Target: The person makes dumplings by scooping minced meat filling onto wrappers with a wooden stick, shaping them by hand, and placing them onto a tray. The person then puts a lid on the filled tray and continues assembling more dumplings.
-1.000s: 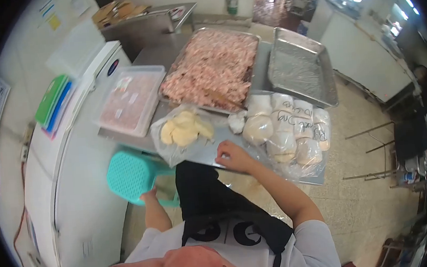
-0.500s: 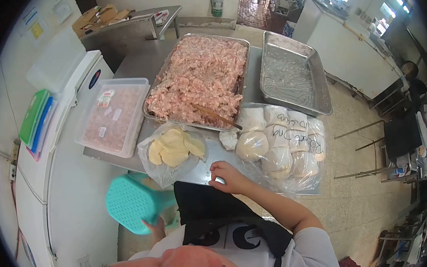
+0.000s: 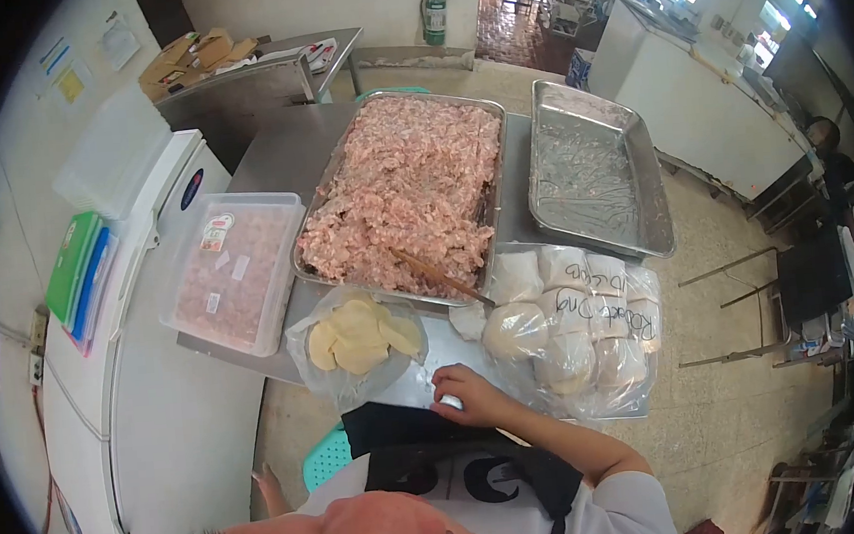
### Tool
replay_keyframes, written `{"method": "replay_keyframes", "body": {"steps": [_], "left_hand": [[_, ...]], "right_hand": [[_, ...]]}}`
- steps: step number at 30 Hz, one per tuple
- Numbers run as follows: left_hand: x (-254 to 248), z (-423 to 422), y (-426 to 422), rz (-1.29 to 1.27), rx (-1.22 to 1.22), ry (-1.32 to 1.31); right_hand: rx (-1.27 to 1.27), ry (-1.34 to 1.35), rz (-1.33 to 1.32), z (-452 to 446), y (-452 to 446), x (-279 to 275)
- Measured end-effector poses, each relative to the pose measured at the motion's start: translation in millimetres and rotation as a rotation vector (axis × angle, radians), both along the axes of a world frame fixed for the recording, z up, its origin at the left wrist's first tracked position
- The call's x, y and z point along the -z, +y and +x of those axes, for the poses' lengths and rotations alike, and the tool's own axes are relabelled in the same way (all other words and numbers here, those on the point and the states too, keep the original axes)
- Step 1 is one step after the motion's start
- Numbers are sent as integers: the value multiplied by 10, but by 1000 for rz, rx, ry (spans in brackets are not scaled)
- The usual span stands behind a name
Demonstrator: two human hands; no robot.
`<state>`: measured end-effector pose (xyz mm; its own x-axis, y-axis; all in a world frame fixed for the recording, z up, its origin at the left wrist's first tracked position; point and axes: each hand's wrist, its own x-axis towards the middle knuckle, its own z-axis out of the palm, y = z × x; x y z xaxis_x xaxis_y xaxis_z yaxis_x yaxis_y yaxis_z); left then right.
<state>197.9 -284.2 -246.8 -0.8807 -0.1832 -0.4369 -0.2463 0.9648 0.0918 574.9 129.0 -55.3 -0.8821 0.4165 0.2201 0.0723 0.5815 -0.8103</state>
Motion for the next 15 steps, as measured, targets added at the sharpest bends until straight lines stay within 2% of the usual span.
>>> {"method": "replay_keyframes", "body": {"steps": [2, 3, 5, 6, 8, 9, 11, 12, 13, 14, 15], "left_hand": [[247, -44, -19, 638, -479, -256], [557, -70, -36, 627, -483, -274], [1047, -101, 8, 903, -339, -372], [1065, -89, 31, 889, -347, -383], [1070, 38, 279, 713, -160, -478], [1085, 98, 372, 709, -152, -485], [1130, 185, 445, 856, -386, -550], [1304, 247, 404, 870, -113, -608], [1316, 315, 505, 881, -206, -666], [1251, 351, 561, 1036, 644, -526], [1195, 327, 618, 929, 266, -690]], "right_hand": [[-9, -14, -58, -4, 5, -40], [4, -32, -74, -14, 6, -93], [5, -54, -75, -24, 47, -68], [2, -59, -75, -29, 40, -51], [8, -51, -71, -29, 46, -36], [22, -21, -59, -45, 53, -29], [54, -38, -84, -67, 53, -18], [75, -53, -109, -71, 40, -27], [90, -52, -120, -80, 25, -62], [108, -83, -117, -95, 17, -109], [124, -112, -111, -109, 8, -144]]}}
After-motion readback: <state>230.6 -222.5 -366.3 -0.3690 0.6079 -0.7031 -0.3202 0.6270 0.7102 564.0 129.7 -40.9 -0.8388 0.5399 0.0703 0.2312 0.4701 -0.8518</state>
